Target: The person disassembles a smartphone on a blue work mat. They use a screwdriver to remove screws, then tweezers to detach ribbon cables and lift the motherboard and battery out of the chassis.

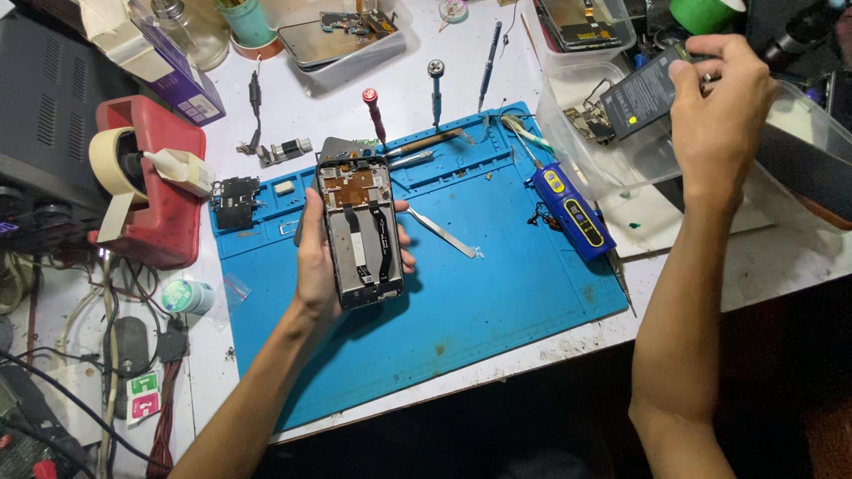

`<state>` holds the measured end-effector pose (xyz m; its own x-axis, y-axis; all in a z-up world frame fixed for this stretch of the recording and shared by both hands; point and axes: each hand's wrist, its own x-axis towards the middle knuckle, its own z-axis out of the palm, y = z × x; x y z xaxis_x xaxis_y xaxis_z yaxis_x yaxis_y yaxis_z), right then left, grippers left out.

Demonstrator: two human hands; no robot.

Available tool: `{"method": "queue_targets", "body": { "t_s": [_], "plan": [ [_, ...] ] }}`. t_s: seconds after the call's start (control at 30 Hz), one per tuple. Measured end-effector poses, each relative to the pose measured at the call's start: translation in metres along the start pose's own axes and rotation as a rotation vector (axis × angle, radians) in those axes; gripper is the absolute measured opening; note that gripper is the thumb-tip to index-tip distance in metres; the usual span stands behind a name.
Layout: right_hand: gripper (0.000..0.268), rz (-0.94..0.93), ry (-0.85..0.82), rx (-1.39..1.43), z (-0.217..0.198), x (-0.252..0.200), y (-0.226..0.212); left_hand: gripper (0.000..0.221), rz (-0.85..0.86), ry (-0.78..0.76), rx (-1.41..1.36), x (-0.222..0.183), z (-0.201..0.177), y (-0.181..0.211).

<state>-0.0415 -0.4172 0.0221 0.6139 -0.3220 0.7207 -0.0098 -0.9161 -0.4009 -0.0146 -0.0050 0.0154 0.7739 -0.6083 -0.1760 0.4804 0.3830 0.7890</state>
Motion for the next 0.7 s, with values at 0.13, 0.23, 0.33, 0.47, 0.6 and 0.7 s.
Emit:
{"method": "queue_targets", "body": {
  "t_s": [0.13,0.23,0.33,0.47,0.6,0.7],
  "plan": [
    [0.012,0.029,-0.092,-0.033,0.002,-0.002,0.004,0.095,-0.008,-0.023,-0.017,0.000,-0.001,0.000],
    [0.015,0.073,-0.174,-0.020,0.000,-0.004,0.004,0.096,-0.022,-0.027,-0.026,0.001,-0.001,-0.001],
    [0.015,0.094,-0.197,-0.139,-0.005,-0.007,0.009,0.096,-0.011,-0.066,-0.047,0.001,-0.004,-0.002],
    [0.015,0.070,-0.211,-0.207,-0.011,-0.012,0.019,0.095,0.008,-0.079,-0.053,0.001,-0.005,-0.001],
    [0.014,0.115,-0.256,-0.187,-0.017,-0.013,0.007,0.095,0.015,-0.039,-0.041,0.001,-0.004,0.000],
    [0.013,0.117,-0.269,-0.203,-0.020,-0.014,0.009,0.096,0.021,-0.042,-0.027,0.001,-0.007,0.000]
  ]
}}
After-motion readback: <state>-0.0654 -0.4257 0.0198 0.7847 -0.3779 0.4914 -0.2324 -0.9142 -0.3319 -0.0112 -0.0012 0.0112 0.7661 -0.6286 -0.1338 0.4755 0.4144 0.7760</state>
